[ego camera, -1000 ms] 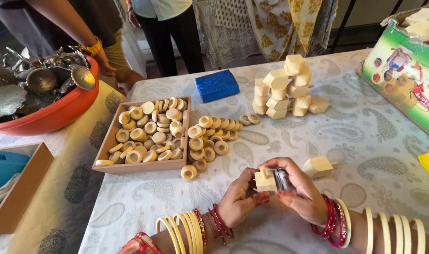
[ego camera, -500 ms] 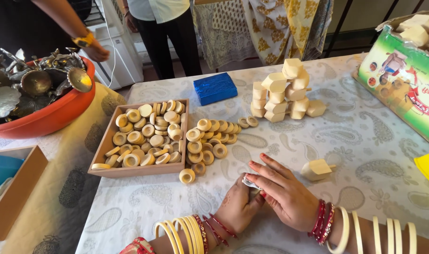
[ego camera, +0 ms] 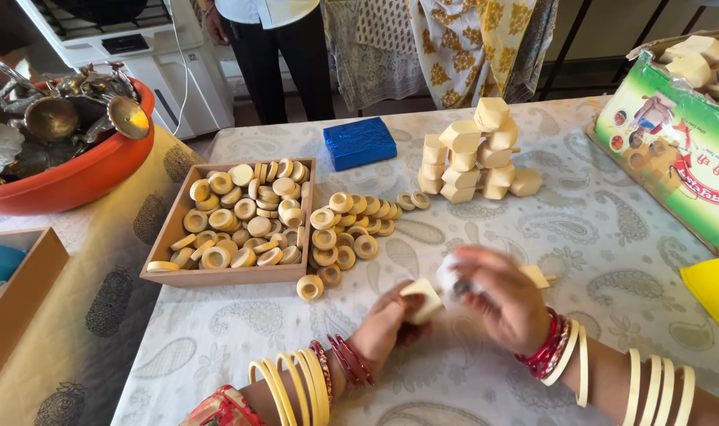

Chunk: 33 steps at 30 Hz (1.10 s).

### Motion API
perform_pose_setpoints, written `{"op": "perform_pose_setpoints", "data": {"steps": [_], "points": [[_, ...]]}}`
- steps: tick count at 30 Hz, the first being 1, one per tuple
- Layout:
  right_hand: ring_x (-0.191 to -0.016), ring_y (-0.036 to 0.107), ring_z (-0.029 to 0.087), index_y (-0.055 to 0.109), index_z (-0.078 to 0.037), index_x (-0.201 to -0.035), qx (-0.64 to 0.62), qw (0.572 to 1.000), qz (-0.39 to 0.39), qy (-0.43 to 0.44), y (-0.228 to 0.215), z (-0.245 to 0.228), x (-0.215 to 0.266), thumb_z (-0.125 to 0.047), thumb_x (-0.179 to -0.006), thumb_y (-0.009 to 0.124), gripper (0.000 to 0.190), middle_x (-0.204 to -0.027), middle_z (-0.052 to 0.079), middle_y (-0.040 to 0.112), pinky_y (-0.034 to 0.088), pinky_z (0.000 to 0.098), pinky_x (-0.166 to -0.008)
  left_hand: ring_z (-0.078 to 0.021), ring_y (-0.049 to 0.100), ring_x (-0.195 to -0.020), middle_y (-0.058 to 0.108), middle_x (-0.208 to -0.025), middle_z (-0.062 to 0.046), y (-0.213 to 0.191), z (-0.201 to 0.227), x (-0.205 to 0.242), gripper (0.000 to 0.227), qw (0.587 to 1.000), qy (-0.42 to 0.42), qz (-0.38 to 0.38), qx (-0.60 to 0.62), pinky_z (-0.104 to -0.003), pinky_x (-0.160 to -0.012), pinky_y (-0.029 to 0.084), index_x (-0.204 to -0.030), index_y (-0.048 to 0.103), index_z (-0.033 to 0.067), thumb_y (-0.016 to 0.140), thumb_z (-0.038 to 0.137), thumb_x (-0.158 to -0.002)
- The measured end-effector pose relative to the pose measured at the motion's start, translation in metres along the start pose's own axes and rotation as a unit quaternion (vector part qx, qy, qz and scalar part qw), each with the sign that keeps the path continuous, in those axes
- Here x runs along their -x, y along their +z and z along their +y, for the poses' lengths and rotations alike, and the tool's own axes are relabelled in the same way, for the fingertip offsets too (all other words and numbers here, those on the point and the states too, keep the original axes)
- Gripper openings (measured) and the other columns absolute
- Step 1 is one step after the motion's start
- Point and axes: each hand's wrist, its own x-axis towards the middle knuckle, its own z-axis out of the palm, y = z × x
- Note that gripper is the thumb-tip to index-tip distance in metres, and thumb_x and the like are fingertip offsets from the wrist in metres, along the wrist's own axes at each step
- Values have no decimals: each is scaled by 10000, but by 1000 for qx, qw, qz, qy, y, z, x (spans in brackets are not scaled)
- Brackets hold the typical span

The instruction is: The recorder is polishing small wooden spindle-shaped toys using a white cloth.

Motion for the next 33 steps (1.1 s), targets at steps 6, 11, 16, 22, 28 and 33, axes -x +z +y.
{"op": "perform_pose_setpoints", "data": {"steps": [6, 11, 16, 22, 28, 33], "points": [[-732, 645, 350, 578, -35, -1001, -1, 994, -107, -10, 7, 19, 34, -115, -890, 621, 143, -807, 134, 636, 505, 431, -662, -231, 659, -825, 658, -974, -123, 28, 39, 39, 416, 914, 162, -104, -358, -355, -710, 526, -1316, 502, 32, 601, 305, -1017], [-707, 671, 261, 561, -27, -1043, -116, 936, -132, 304, 35, 22, 51, -82, -964, 537, 99, -776, 108, 647, 513, 351, -666, -348, 643, -963, 607, -1108, -173, 30, 41, 36, 481, 667, 295, -20, -683, -462, -826, 515, -1342, 503, 19, 662, 260, -958], [-972, 591, 127, 591, 42, -1172, -524, 721, -18, 453, 47, 24, 58, -83, -1024, 513, 208, -1025, 74, 662, 485, 294, -869, -309, 647, -1034, 581, -1212, -167, 42, 63, 38, 532, 554, 424, 51, -714, -395, -834, 506, -1350, 510, 60, 636, 331, -911], [-899, 712, 214, 556, -16, -1248, -83, 985, -37, 147, 17, 15, 38, -31, -956, 588, 294, -1058, 106, 672, 578, 310, -796, -150, 642, -661, 704, -875, -93, 2, 16, 4, 510, 982, 44, -36, -178, -234, -551, 490, -1297, 512, 68, 467, 491, -1016], [-985, 697, 289, 507, -13, -1181, -97, 990, -61, -81, 17, 49, 49, -115, -951, 684, 307, -1157, 184, 633, 575, 332, -843, -126, 623, -685, 669, -890, -72, 13, 32, 18, 386, 994, -21, -108, 25, -240, -573, 466, -1238, 532, 62, 466, 413, -1090], [-979, 713, 266, 616, -35, -1108, -191, 976, -54, 85, 11, 29, 39, -20, -913, 604, 196, -1177, 181, 683, 583, 350, -848, -130, 617, -739, 640, -934, -53, 11, 32, 13, 347, 996, 15, -81, 39, -265, -636, 492, -1311, 515, 90, 477, 341, -1076]]}}
